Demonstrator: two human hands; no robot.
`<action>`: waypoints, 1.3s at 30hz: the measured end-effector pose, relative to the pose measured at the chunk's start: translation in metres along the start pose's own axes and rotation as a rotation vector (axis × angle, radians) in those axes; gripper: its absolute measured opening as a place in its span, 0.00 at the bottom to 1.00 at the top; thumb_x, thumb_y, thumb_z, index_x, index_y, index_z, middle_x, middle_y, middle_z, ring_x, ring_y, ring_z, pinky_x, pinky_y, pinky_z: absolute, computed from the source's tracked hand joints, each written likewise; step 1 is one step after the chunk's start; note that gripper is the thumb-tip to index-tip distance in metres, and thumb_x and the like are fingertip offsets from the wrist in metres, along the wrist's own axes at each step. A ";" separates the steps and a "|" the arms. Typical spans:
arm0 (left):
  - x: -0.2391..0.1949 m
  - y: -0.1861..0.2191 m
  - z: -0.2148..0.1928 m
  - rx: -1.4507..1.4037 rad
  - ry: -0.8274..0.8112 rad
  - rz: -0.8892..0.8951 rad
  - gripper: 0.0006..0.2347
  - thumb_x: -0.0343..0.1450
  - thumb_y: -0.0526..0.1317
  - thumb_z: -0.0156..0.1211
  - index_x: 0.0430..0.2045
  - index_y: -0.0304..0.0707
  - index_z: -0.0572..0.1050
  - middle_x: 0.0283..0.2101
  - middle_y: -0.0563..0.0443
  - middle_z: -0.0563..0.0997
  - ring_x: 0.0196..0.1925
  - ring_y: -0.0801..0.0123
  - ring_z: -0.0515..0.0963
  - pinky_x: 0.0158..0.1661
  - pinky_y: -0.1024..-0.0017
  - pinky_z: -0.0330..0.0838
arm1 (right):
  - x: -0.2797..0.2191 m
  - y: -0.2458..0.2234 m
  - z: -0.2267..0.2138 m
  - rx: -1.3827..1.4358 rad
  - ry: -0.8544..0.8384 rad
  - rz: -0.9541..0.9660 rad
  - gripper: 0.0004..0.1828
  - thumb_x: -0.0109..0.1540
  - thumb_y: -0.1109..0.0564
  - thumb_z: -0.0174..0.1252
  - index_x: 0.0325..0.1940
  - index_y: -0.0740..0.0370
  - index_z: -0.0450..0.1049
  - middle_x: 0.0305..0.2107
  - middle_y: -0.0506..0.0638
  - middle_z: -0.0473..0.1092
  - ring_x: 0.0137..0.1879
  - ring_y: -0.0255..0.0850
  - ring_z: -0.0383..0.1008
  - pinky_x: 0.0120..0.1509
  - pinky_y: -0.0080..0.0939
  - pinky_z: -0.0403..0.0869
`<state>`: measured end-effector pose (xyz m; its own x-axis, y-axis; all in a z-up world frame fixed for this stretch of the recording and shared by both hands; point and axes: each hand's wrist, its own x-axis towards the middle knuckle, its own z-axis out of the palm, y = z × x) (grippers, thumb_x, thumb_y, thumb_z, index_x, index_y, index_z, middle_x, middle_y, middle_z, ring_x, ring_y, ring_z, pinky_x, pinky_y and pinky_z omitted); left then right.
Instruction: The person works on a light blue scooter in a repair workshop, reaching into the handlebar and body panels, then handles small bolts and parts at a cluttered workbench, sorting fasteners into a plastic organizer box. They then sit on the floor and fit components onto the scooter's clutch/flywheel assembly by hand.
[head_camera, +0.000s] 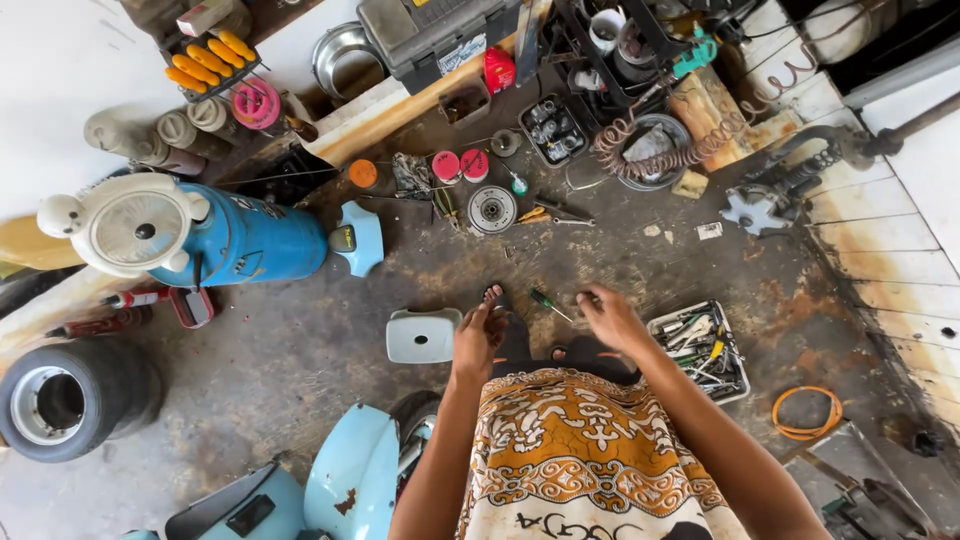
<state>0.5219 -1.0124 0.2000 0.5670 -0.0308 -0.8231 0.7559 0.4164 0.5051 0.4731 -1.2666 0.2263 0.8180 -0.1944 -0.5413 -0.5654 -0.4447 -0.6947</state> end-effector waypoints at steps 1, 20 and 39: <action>0.017 0.013 0.003 0.000 0.004 -0.001 0.11 0.76 0.42 0.57 0.46 0.34 0.77 0.35 0.44 0.83 0.34 0.64 0.84 0.33 0.71 0.73 | 0.008 -0.020 -0.005 0.001 -0.004 0.001 0.18 0.70 0.50 0.53 0.58 0.61 0.77 0.45 0.63 0.78 0.51 0.57 0.81 0.54 0.56 0.78; 0.071 0.082 0.102 0.047 0.099 0.089 0.14 0.76 0.44 0.55 0.51 0.36 0.77 0.40 0.44 0.84 0.38 0.63 0.83 0.37 0.68 0.76 | 0.137 -0.044 -0.071 0.017 -0.095 -0.072 0.17 0.68 0.49 0.53 0.56 0.57 0.78 0.40 0.66 0.78 0.53 0.65 0.77 0.56 0.65 0.76; 0.301 0.149 0.097 0.446 0.088 -0.109 0.12 0.76 0.45 0.55 0.48 0.43 0.81 0.39 0.48 0.86 0.42 0.70 0.86 0.42 0.74 0.78 | 0.362 -0.079 0.078 0.322 0.073 0.210 0.15 0.69 0.56 0.50 0.56 0.63 0.77 0.40 0.63 0.80 0.44 0.51 0.83 0.48 0.48 0.81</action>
<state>0.8367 -1.0483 0.0528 0.4611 0.0321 -0.8868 0.8874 -0.0168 0.4608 0.8054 -1.2339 0.0488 0.6797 -0.3191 -0.6604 -0.7160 -0.0934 -0.6918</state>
